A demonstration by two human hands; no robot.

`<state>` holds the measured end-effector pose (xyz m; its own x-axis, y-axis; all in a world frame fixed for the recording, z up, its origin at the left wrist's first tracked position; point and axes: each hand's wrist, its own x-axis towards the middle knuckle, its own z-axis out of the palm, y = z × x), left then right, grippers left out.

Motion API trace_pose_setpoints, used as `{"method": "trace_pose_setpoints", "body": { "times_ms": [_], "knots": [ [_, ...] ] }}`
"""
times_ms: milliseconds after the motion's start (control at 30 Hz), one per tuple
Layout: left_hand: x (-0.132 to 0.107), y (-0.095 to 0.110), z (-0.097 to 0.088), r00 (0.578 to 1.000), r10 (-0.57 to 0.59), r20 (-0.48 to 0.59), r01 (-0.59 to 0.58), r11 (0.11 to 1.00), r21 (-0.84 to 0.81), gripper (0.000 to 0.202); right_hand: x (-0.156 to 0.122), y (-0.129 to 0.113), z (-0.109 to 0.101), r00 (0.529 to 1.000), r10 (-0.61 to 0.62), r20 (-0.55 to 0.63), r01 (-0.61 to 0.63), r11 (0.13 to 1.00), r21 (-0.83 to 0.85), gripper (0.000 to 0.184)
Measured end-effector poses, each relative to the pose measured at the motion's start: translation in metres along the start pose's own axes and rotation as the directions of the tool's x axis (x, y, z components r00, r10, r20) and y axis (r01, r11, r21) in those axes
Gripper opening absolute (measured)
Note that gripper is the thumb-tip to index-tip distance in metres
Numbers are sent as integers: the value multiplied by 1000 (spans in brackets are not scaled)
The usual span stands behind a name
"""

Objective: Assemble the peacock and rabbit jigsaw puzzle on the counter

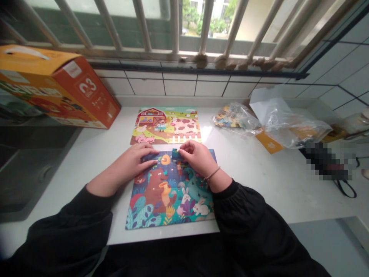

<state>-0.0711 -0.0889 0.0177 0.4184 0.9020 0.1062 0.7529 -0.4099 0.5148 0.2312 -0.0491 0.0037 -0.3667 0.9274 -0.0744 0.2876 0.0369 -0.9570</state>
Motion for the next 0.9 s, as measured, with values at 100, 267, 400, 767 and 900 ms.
{"method": "trace_pose_setpoints", "body": {
  "times_ms": [100,267,400,767,900],
  "knots": [
    [-1,-3,1,1000,-6,0,6,1000,-12,28,1,2,-2,1000,-26,-15,25,998,-54,26],
    [-1,-5,2,1000,-13,-1,13,1000,-13,28,-2,-4,-4,998,-54,41,59,990,-128,54],
    [-1,0,0,1000,-10,-3,10,1000,-16,27,-4,-8,-6,997,-63,35,69,967,-247,36],
    [-1,-2,2,1000,-9,-7,9,1000,3,28,-3,-6,-6,994,-104,23,105,936,-335,23],
    [-2,-1,1,1000,-16,-1,16,1000,4,26,-2,-5,-1,986,-169,-9,142,857,-495,17]
  ]
}}
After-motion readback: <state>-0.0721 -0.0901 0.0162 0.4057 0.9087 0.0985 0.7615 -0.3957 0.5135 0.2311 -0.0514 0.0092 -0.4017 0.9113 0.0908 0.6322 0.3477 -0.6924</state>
